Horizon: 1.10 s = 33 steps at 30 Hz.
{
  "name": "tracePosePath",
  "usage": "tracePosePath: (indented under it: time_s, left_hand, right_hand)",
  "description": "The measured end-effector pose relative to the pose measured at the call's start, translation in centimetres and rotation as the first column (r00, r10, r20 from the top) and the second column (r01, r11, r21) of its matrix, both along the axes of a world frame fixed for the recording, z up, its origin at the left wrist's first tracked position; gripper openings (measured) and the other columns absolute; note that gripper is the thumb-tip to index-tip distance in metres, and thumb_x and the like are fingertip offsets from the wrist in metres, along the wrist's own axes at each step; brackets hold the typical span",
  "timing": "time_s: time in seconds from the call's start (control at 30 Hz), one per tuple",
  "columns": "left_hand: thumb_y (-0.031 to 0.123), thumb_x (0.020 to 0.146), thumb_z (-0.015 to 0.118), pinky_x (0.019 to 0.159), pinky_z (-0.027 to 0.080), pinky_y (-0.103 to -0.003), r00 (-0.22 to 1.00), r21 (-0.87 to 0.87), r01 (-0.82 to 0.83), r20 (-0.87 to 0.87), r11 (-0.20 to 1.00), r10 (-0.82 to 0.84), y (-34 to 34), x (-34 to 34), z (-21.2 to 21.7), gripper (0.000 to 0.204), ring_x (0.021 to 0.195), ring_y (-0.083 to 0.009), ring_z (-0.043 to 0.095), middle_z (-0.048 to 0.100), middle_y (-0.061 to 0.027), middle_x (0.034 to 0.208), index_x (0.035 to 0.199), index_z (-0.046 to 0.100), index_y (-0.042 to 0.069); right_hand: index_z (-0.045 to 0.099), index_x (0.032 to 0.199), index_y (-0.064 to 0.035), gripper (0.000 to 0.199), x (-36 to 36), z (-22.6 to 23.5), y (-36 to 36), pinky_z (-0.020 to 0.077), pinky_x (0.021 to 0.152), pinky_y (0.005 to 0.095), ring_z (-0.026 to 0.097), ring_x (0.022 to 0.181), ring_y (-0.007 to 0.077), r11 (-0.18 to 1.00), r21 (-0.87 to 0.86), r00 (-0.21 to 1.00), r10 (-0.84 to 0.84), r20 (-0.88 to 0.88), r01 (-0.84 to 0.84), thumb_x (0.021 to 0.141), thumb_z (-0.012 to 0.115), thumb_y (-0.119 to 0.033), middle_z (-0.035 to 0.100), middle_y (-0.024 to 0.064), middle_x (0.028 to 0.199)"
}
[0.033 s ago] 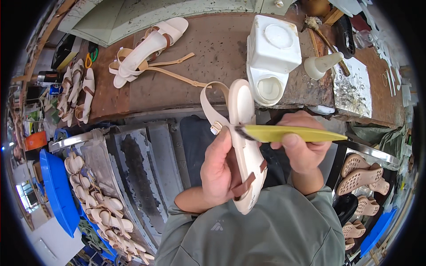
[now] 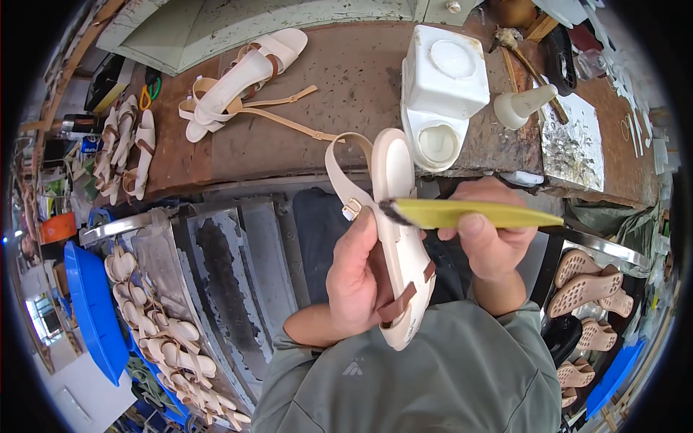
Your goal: The person applies glue to the sole and strap attachment points of beige sandals using a brush. They repeatedly dip the brush into a white container and spread the adhesive onto the sandal surfaces, handling multiple units one by one in a workshop setting.
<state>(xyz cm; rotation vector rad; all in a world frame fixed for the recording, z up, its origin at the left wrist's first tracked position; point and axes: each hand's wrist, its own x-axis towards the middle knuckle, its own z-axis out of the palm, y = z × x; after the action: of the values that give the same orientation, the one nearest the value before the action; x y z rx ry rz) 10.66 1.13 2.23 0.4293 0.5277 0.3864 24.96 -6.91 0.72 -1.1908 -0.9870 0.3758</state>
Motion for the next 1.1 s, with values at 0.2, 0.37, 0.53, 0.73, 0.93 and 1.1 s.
tracePosePath:
  time_s: [0.2,0.37,0.53,0.73,0.93,1.1]
  left_hand:
    - [0.042,0.096,0.031,0.061,0.051,-0.032,0.997,-0.004,-0.056,0.059,0.998,0.056,-1.6,-1.1,1.4,0.048,0.070,-0.0195,0.060,0.057,-0.0106,0.093,0.114,0.047,0.001]
    - [0.040,0.096,0.031,0.061,0.051,-0.033,0.995,0.001,-0.063,0.080,0.998,0.063,-2.7,-1.7,1.9,0.047,0.070,-0.0197,0.060,0.057,-0.0118,0.093,0.119,0.043,0.001]
    - [0.038,0.096,0.032,0.060,0.050,-0.031,0.983,0.059,-0.112,0.155,0.992,0.102,-3.9,-2.1,2.4,0.048,0.070,-0.0195,0.060,0.057,-0.0123,0.093,0.124,0.040,0.001]
    - [0.037,0.096,0.032,0.059,0.050,-0.029,0.984,0.187,-0.132,0.140,0.973,0.107,-4.9,-2.5,2.8,0.048,0.069,-0.0166,0.059,0.056,-0.0122,0.092,0.124,0.038,-0.002]
    - [0.037,0.095,0.033,0.056,0.049,-0.028,0.986,0.124,-0.148,0.096,0.981,0.137,-5.9,-2.5,4.1,0.046,0.065,-0.0157,0.058,0.056,-0.0112,0.091,0.116,0.044,-0.002]
    - [0.038,0.095,0.033,0.058,0.049,-0.028,0.981,0.146,-0.114,0.172,0.983,0.088,-5.5,-2.9,3.8,0.048,0.068,-0.0152,0.058,0.054,-0.0094,0.090,0.117,0.045,-0.003]
  right_hand:
    - [0.063,0.091,0.0041,0.016,-0.4,0.5,-0.6,0.0481,0.058,0.0303,0.060,0.064,0.0207,0.987,0.140,0.983,0.053,0.176,-0.078,0.078,0.065,-0.004,0.065,0.0163,0.081]
    - [0.060,0.092,0.0058,0.017,-2.0,1.2,-2.0,0.0478,0.053,0.0304,0.061,0.061,0.0215,0.974,0.216,0.980,0.027,0.196,-0.070,0.076,0.065,0.001,0.065,0.0181,0.080]
    - [0.060,0.092,0.0054,0.017,-3.1,1.3,-3.9,0.0456,0.051,0.0299,0.061,0.061,0.0215,0.968,0.231,0.978,0.053,0.202,-0.100,0.076,0.064,0.002,0.065,0.0169,0.080]
    - [0.061,0.089,0.0042,0.016,-3.5,2.0,-6.4,0.0453,0.050,0.0303,0.059,0.058,0.0209,0.958,0.214,0.978,0.169,0.125,-0.193,0.074,0.064,0.001,0.065,0.0162,0.077]
    - [0.062,0.089,0.0047,0.016,-2.2,3.0,-4.9,0.0450,0.053,0.0319,0.058,0.058,0.0220,0.963,0.264,0.988,0.003,0.157,-0.045,0.074,0.065,0.000,0.065,0.0142,0.074]
    - [0.062,0.091,0.0060,0.019,-4.1,2.9,-5.8,0.0447,0.052,0.0303,0.061,0.065,0.0228,0.946,0.301,0.963,0.042,0.267,-0.125,0.073,0.067,0.000,0.065,0.0168,0.080]
